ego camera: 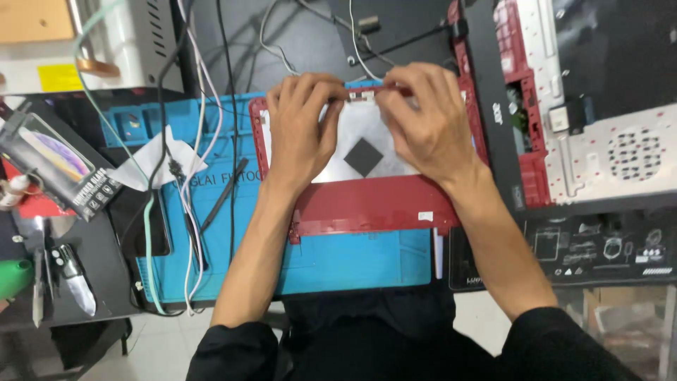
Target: The person handles a disassembled black Acer laptop, removing a silver hard drive and placing it aside. They then manipulate the red and black laptop casing components, aligning the screen bezel and connecting internal wires to the motherboard.
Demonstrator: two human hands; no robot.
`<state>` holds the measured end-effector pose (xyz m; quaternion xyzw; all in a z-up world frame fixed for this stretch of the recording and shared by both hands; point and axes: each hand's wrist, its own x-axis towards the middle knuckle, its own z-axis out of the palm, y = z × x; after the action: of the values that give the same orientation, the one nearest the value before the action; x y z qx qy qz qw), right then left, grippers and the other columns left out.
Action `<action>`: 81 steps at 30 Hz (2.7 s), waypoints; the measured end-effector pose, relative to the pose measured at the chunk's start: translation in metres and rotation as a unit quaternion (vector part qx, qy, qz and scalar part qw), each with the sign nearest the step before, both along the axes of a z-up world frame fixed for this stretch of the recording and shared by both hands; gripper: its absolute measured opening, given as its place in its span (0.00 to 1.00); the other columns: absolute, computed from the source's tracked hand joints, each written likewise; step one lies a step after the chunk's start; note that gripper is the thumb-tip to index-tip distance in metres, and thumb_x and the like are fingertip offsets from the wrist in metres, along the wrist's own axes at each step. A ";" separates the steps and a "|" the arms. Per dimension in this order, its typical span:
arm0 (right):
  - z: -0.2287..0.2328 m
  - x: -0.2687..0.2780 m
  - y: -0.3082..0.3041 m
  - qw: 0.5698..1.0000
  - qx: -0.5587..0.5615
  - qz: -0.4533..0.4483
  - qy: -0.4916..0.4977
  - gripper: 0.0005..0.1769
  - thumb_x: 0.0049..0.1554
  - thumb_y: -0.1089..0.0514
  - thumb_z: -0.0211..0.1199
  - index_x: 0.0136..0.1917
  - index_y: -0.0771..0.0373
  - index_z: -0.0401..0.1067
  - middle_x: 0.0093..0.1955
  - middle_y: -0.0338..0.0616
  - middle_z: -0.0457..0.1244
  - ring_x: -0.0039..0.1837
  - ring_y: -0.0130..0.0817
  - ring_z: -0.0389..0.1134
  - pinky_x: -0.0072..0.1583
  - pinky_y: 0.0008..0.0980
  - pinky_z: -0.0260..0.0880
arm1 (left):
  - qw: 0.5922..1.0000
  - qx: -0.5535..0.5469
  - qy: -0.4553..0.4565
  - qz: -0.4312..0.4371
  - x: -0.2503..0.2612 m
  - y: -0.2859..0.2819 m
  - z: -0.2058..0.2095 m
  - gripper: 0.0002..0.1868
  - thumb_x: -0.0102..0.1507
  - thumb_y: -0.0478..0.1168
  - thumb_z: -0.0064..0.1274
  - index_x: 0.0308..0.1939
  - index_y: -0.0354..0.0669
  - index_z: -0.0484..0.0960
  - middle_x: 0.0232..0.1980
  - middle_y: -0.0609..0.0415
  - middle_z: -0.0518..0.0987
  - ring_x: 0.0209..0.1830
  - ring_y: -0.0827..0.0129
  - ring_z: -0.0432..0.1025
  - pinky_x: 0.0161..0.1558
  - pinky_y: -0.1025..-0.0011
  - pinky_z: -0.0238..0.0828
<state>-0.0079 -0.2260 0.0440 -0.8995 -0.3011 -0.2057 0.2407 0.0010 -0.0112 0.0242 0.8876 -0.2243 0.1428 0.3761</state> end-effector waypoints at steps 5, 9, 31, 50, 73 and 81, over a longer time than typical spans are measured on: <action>-0.007 0.000 0.004 1.000 -0.006 -0.023 0.014 0.12 0.57 0.64 0.69 0.56 0.63 0.76 0.55 0.45 0.63 0.60 0.44 0.65 0.60 0.43 0.63 | 1.000 -0.001 0.005 -0.005 -0.002 0.000 0.005 0.08 0.63 0.33 0.58 0.44 0.46 0.79 0.52 0.59 0.78 0.55 0.60 0.69 0.59 0.58 0.57; -0.012 0.001 0.007 1.000 0.000 -0.024 0.009 0.11 0.57 0.64 0.69 0.54 0.61 0.77 0.53 0.42 0.64 0.57 0.42 0.65 0.58 0.43 0.62 | 1.000 -0.009 -0.008 -0.013 -0.001 0.000 0.006 0.07 0.62 0.32 0.58 0.42 0.46 0.79 0.51 0.59 0.78 0.56 0.61 0.70 0.61 0.59 0.58; -0.004 0.002 -0.006 0.991 0.054 0.002 0.124 0.06 0.50 0.66 0.67 0.43 0.64 0.74 0.50 0.43 0.65 0.56 0.42 0.66 0.57 0.41 0.64 | 0.995 -0.056 0.056 -0.059 0.000 0.010 0.006 0.08 0.57 0.25 0.54 0.38 0.39 0.78 0.53 0.51 0.77 0.54 0.55 0.70 0.54 0.62 0.69; 0.011 0.001 -0.022 0.996 0.068 -0.009 0.056 0.09 0.50 0.60 0.69 0.34 0.62 0.70 0.32 0.41 0.63 0.37 0.37 0.62 0.52 0.37 0.59 | 0.994 -0.056 0.079 -0.056 0.005 0.027 0.015 0.08 0.66 0.29 0.56 0.49 0.36 0.80 0.55 0.48 0.77 0.57 0.53 0.73 0.56 0.61 0.72; 0.018 0.001 -0.033 0.981 0.101 0.008 0.165 0.03 0.51 0.65 0.67 0.40 0.66 0.76 0.36 0.45 0.68 0.35 0.33 0.69 0.39 0.31 0.68 | 0.998 -0.010 0.046 -0.047 0.003 0.017 0.019 0.11 0.63 0.27 0.54 0.49 0.38 0.80 0.54 0.50 0.77 0.55 0.54 0.70 0.57 0.59 0.67; 0.010 0.003 -0.033 0.988 0.032 -0.005 0.149 0.05 0.55 0.62 0.69 0.44 0.65 0.79 0.40 0.45 0.70 0.38 0.40 0.72 0.41 0.35 0.71 | 0.998 0.004 0.031 -0.054 0.004 0.016 0.015 0.06 0.64 0.33 0.59 0.44 0.40 0.81 0.52 0.53 0.79 0.53 0.57 0.71 0.56 0.60 0.64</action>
<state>-0.0050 -0.2586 0.0538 -0.9135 -0.2508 -0.0796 0.3102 0.0053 0.0049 0.0393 0.8796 -0.2608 0.0935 0.3868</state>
